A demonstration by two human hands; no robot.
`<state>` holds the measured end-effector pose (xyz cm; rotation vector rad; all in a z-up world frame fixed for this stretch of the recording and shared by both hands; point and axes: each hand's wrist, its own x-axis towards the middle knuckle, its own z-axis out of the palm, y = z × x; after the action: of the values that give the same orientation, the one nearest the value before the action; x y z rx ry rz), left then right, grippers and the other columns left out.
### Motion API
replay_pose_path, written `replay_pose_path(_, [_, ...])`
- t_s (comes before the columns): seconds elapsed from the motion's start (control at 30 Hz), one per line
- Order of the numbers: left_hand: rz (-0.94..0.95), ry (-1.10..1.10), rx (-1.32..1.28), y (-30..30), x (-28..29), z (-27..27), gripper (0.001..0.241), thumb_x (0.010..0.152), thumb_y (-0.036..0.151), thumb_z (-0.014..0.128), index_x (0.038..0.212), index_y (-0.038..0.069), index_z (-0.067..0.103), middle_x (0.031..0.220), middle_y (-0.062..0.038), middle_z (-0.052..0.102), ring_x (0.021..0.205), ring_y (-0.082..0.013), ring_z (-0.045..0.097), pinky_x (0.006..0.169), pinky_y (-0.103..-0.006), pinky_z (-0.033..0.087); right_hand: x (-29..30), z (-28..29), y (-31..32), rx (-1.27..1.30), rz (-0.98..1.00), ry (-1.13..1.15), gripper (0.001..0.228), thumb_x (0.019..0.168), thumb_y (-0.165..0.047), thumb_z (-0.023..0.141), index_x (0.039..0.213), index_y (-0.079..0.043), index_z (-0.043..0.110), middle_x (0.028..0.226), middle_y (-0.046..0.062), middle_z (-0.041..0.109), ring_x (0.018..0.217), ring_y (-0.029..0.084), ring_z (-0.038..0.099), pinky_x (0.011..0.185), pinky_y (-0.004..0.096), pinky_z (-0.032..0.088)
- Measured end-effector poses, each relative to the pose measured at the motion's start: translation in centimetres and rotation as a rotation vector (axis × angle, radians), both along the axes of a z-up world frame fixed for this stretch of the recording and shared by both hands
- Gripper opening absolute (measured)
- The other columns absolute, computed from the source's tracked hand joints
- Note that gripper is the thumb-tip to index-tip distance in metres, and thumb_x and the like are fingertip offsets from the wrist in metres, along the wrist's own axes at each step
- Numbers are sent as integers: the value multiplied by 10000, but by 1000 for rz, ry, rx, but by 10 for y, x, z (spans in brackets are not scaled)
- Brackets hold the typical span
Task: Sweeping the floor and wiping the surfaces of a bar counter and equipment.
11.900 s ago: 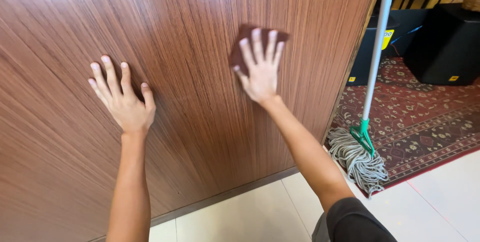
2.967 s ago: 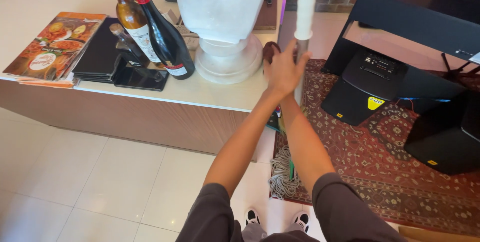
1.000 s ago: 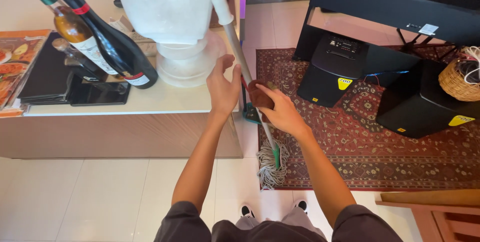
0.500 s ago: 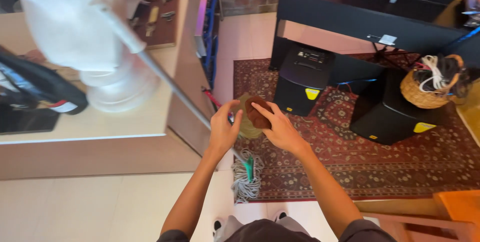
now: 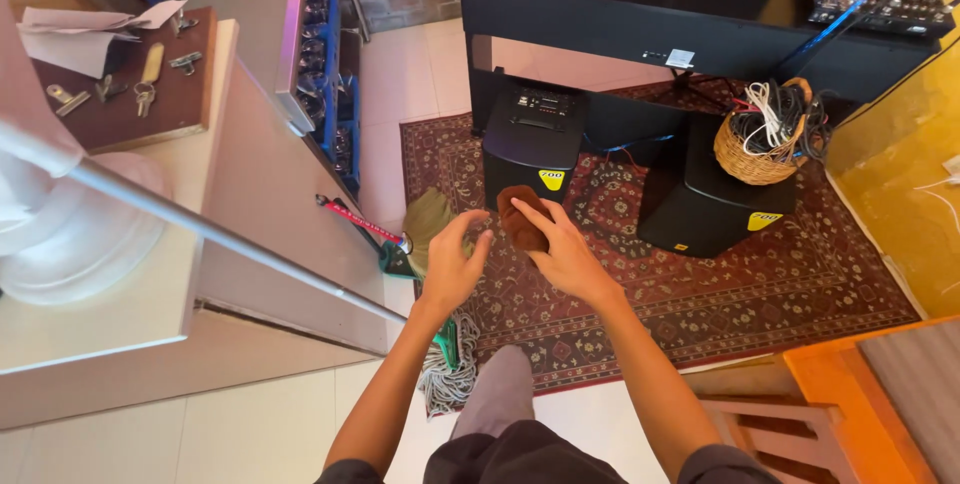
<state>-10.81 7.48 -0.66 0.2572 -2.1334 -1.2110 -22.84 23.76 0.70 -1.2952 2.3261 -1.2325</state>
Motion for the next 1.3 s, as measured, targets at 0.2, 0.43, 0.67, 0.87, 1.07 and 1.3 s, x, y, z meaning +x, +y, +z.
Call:
replay_pose_path(0.2, [-1, 1, 19, -8, -34, -1, 265, 945, 103, 675, 1185, -10, 660, 1124, -190, 743, 1065, -316, 738, 910, -384, 568, -28, 5, -7, -56, 49, 29, 704, 855, -26, 672, 1512, -200, 490, 1504, 168, 453, 1337, 389, 524, 1094, 429, 456])
replay_pose_path(0.43, [46, 60, 22, -50, -86, -19, 264, 939, 96, 682, 1176, -20, 669, 1122, -193, 751, 1075, -318, 737, 921, -381, 563, -89, -9, -51, -65, 111, 43, 701, 853, -9, 681, 1510, -167, 494, 1477, 167, 476, 1340, 388, 517, 1104, 427, 437])
replay_pose_path(0.67, [125, 38, 72, -136, -143, -14, 260, 933, 110, 684, 1163, -10, 672, 1103, -170, 756, 1045, -303, 757, 896, -371, 578, -152, 23, -150, 64, 99, -222, 681, 848, -55, 632, 1490, -246, 509, 1520, 63, 476, 1067, 350, 692, 893, 414, 565])
replay_pose_path(0.87, [282, 77, -43, -240, -196, 2, 248, 936, 104, 682, 1157, -7, 677, 1101, -188, 752, 1054, -331, 740, 914, -381, 564, -234, 17, -242, -66, 294, 60, 713, 845, -69, 721, 1504, -198, 484, 1397, 134, 547, 1284, 340, 571, 1065, 387, 470])
replay_pose_path(1.07, [489, 72, -294, -342, -209, 27, 250, 937, 111, 699, 1164, 7, 690, 1134, -213, 730, 1078, -381, 702, 950, -432, 544, -273, 11, -314, -53, 388, 66, 710, 846, -58, 714, 1509, -181, 490, 1366, 143, 565, 1267, 342, 576, 1067, 387, 465])
replay_pose_path(1.3, [777, -115, -568, -454, -191, 49, 213, 933, 95, 700, 1128, 10, 701, 1093, -205, 715, 1036, -405, 670, 938, -480, 514, -291, 3, -377, -55, 528, 32, 742, 826, -25, 697, 1521, -154, 473, 1366, 145, 573, 1271, 339, 579, 1076, 386, 462])
